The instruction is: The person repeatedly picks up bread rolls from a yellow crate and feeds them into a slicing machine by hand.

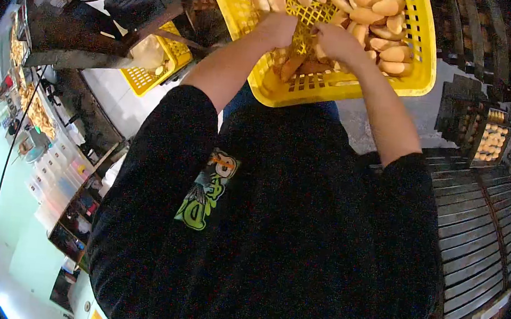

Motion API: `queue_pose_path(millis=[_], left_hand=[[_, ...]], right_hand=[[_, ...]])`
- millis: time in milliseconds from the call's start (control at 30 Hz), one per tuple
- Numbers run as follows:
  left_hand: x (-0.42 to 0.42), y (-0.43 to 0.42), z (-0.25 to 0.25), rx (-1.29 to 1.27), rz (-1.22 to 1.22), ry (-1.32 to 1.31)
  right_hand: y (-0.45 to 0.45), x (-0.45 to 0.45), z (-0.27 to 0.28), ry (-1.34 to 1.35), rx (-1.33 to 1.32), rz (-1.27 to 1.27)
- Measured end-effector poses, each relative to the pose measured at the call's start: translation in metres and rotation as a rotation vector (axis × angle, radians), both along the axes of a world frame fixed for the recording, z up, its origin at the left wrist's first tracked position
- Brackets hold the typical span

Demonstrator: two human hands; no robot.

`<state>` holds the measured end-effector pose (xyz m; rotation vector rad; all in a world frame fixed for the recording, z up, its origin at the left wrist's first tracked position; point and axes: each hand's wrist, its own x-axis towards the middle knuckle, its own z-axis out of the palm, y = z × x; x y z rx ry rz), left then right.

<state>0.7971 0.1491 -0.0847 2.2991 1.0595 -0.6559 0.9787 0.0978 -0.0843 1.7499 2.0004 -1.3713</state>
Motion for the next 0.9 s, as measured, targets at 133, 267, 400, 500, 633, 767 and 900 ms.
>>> queue_pose_path(millis=[133,267,400,500,633,767,900], left_hand=[[0.006,-0.005,0.014,-0.058,0.167,0.089],[0.009,-0.033,-0.011,-0.038,-0.017,0.188],[0.0,-0.058,-0.073,-0.029,0.024,0.33],[0.01,-0.054,-0.042,-0.071,-0.229,0.381],[0.034,-0.037,0.013,-0.189,-0.507,0.451],[0.042,-0.049,0.0,-0.212,-0.54,0.528],[0.051,-0.047,0.004,-0.247,-0.47,0.583]], right_hand=[[-0.01,-0.038,-0.007,-0.307,0.112,-0.029],[-0.005,-0.055,-0.033,-0.376,-0.018,0.051],[-0.002,-0.043,-0.02,-0.336,-0.082,0.155],[-0.002,-0.028,0.062,-0.263,-0.043,0.169],[-0.022,0.016,0.089,-0.053,0.25,-0.251],[-0.052,0.055,0.098,0.299,0.373,-0.667],[-0.078,0.061,0.125,0.523,0.219,-1.098]])
